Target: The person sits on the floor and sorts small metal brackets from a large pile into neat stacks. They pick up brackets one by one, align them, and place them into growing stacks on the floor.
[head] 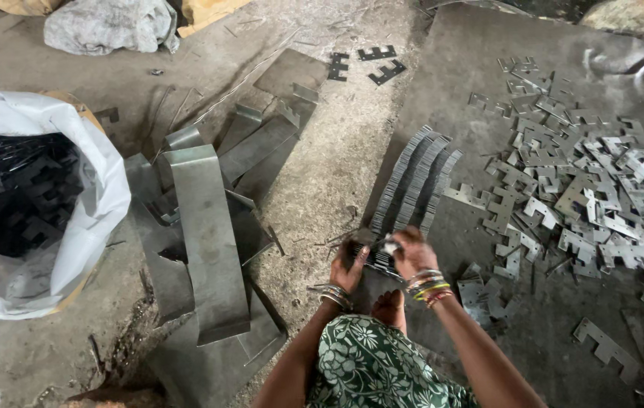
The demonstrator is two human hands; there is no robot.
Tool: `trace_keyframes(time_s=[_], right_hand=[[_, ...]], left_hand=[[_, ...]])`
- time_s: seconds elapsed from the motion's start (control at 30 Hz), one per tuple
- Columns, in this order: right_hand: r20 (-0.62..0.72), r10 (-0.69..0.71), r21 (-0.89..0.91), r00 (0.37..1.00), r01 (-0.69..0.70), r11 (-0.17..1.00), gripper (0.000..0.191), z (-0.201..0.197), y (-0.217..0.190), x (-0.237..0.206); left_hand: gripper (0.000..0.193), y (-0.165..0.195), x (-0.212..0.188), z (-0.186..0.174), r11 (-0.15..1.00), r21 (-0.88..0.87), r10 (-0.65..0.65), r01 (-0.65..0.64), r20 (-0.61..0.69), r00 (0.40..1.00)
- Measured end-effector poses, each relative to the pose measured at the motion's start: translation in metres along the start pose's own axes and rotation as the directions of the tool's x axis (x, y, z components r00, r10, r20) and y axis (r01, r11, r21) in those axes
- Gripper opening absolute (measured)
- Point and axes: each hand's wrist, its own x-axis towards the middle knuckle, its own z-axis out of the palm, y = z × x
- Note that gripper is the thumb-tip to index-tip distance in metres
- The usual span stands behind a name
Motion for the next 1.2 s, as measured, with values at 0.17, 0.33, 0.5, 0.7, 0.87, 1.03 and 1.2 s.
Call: trace_keyframes(time_s=[0.17, 0.33, 0.5, 0.7, 0.87, 1.03, 1.2], right_hand=[[-0.259, 0.074, 0.059, 0.963, -0.061, 0.996, 0.034, -0.058, 0.002, -0.005], [-0.117, 0.162, -0.199, 0.98, -0.183, 0.963, 0.036, -0.031, -0.005, -0.014], [0.035, 0.306, -0.289, 0.951, -0.284, 0.914, 0.026, 0.002, 0.029, -0.015], [-0.282, 0.64, 0.469, 0.715, -0.479, 0.742, 0.033, -0.028, 0.089, -0.083], [-0.254, 0.501, 0.194, 0.827, -0.464, 0.864, 0.036, 0.02, 0.056, -0.089], [-0.398, 0.498, 0.281, 0.77, -0.415, 0.866, 0.031, 0.004, 0.059, -0.082], [-0.452, 0.34, 0.272, 0.825, -0.236, 0.933, 0.032, -0.023, 0.043, -0.07]], left_hand=[[0.085, -0.006, -0.005, 0.002, 0.907, 0.412, 0.08, -0.086, 0.032, 0.996], [0.083, -0.014, -0.005, 0.004, 0.916, 0.395, 0.044, -0.071, 0.076, 0.996], [0.085, -0.027, 0.0, -0.001, 0.926, 0.376, 0.005, -0.023, 0.049, 0.999], [0.088, -0.04, 0.025, 0.003, 0.874, -0.034, -0.479, 0.486, 0.12, 0.87], [0.094, -0.029, 0.017, 0.005, 0.95, 0.302, -0.163, 0.077, 0.272, 0.948], [0.086, -0.018, 0.019, 0.008, 0.914, 0.383, -0.214, 0.133, 0.178, 0.96], [0.07, -0.026, 0.038, 0.021, 0.864, 0.503, -0.119, 0.002, 0.201, 0.972]])
